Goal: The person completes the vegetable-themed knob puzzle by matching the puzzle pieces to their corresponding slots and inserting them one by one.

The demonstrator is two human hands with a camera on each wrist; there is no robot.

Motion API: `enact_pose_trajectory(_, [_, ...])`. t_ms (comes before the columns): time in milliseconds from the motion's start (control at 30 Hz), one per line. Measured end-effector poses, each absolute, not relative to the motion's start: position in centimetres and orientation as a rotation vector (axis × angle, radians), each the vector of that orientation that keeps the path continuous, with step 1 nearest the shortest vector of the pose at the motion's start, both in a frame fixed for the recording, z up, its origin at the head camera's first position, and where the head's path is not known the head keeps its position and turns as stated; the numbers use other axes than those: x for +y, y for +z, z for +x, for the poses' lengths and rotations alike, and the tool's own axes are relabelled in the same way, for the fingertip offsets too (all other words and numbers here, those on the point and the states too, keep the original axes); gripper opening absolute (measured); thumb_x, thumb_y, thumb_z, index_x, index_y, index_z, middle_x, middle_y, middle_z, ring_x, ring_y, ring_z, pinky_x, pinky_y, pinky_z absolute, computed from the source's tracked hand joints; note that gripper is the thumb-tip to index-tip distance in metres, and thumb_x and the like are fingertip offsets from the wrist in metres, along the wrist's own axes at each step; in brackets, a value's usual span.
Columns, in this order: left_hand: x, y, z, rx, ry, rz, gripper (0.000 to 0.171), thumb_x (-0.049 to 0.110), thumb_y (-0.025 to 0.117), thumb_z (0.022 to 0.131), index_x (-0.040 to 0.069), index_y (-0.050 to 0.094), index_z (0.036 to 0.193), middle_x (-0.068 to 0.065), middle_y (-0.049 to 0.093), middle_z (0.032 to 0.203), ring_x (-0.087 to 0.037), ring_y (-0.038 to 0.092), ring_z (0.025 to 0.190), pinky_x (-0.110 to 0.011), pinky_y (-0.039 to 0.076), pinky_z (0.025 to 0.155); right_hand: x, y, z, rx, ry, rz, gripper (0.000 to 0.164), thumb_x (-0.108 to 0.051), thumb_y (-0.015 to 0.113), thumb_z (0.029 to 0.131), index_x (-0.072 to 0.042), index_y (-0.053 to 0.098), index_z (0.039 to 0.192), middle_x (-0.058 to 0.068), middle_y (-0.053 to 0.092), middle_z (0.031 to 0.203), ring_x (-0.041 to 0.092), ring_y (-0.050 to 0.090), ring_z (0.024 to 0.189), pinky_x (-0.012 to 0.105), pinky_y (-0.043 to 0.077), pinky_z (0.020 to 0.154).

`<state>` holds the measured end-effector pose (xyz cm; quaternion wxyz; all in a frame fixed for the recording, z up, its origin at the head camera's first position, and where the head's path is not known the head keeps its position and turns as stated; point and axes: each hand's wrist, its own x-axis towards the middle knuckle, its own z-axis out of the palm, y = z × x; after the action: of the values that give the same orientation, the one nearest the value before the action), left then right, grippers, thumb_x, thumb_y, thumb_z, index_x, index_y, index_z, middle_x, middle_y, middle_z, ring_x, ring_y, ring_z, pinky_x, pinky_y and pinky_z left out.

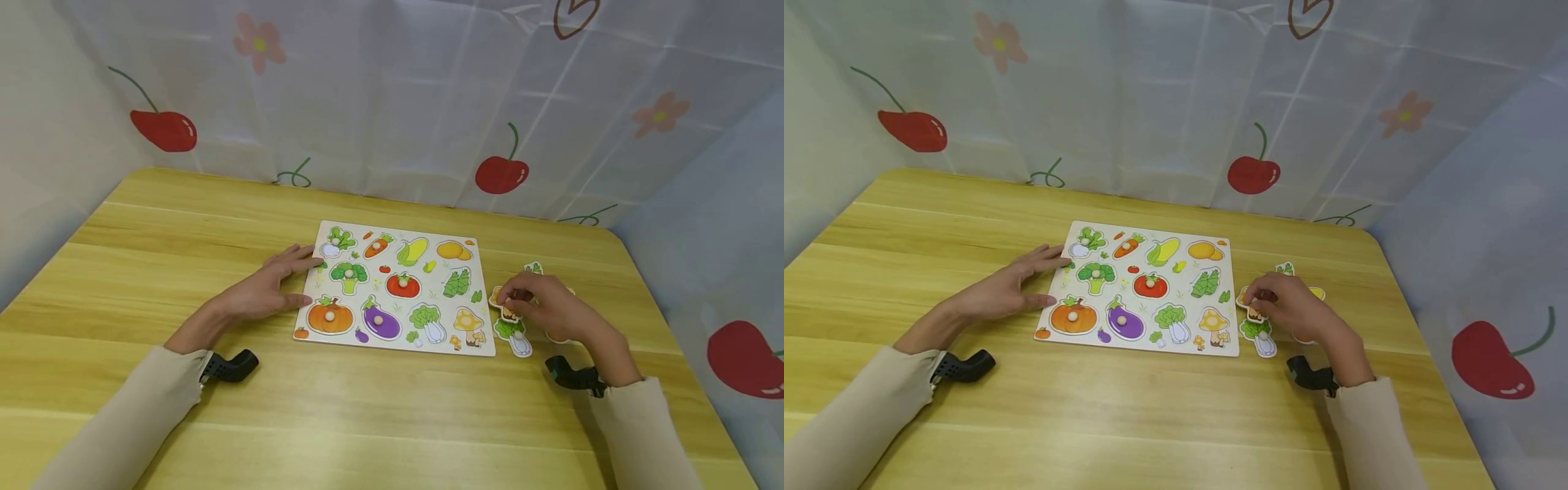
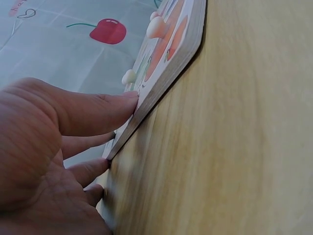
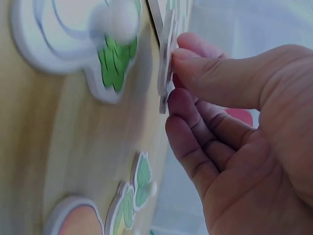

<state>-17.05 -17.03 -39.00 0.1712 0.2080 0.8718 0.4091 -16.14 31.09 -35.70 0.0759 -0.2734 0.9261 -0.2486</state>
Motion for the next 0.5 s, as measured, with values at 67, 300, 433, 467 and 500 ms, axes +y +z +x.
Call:
enact_pose_trajectory(67, [-17.0, -39.0, -17.0, 2.482, 1.154, 0.592, 0.068, 0.012, 0.07, 0.092, 0.007, 0.04, 0.153, -0.016, 0.013, 0.168, -0.038, -0.006, 0.155, -0.066, -0.001, 0.118, 30.7, -35.6, -15.8, 2.758, -0.736, -0.826, 0.012, -0.003, 0.069, 0.092, -0.013, 0.07, 0.098, -0.005, 0.064, 0.092, 0.008, 0.056, 0.081, 0.024, 0.05, 0.075])
enact_pose_trajectory(300, [-17.2, -38.8, -17.0, 2.498, 1.129, 0.596, 0.069, 0.012, 0.07, 0.092, 0.007, 0.039, 0.153, -0.016, 0.013, 0.168, -0.038, -0.006, 0.155, -0.066, -0.001, 0.118, 29.2, -35.3, -15.1, 2.743, -0.749, -0.884, 0.014, -0.002, 0.07, 0.092, -0.014, 0.07, 0.099, -0.006, 0.064, 0.095, 0.007, 0.056, 0.082, 0.024, 0.051, 0.074])
enact_pose_trajectory(433, [-17.1, -38.9, -17.0, 2.493, 1.139, 0.607, 0.069, 0.012, 0.07, 0.092, 0.006, 0.04, 0.153, -0.017, 0.014, 0.167, -0.039, -0.005, 0.155, -0.067, -0.001, 0.118, 28.7, -35.4, -14.8, 2.733, -0.751, -0.886, 0.014, -0.004, 0.069, 0.092, -0.015, 0.069, 0.1, -0.006, 0.063, 0.096, 0.008, 0.054, 0.083, 0.023, 0.049, 0.073])
enact_pose_trajectory(467, [-17.1, -38.9, -17.0, 2.491, 1.142, 0.609, 0.069, 0.012, 0.07, 0.092, 0.006, 0.04, 0.153, -0.017, 0.014, 0.167, -0.039, -0.005, 0.155, -0.067, 0.0, 0.118, 28.6, -35.4, -14.7, 2.73, -0.748, -0.884, 0.013, -0.004, 0.069, 0.093, -0.015, 0.068, 0.1, -0.006, 0.063, 0.096, 0.008, 0.054, 0.083, 0.023, 0.049, 0.073])
enact_pose_trajectory(500, [-17.0, -38.9, -17.0, 2.489, 1.143, 0.61, 0.069, 0.013, 0.07, 0.092, 0.006, 0.04, 0.153, -0.017, 0.014, 0.167, -0.039, -0.005, 0.155, -0.067, 0.0, 0.118, 28.5, -35.5, -14.7, 2.729, -0.744, -0.884, 0.013, -0.004, 0.069, 0.093, -0.015, 0.068, 0.101, -0.006, 0.063, 0.096, 0.008, 0.054, 0.083, 0.023, 0.049, 0.073])
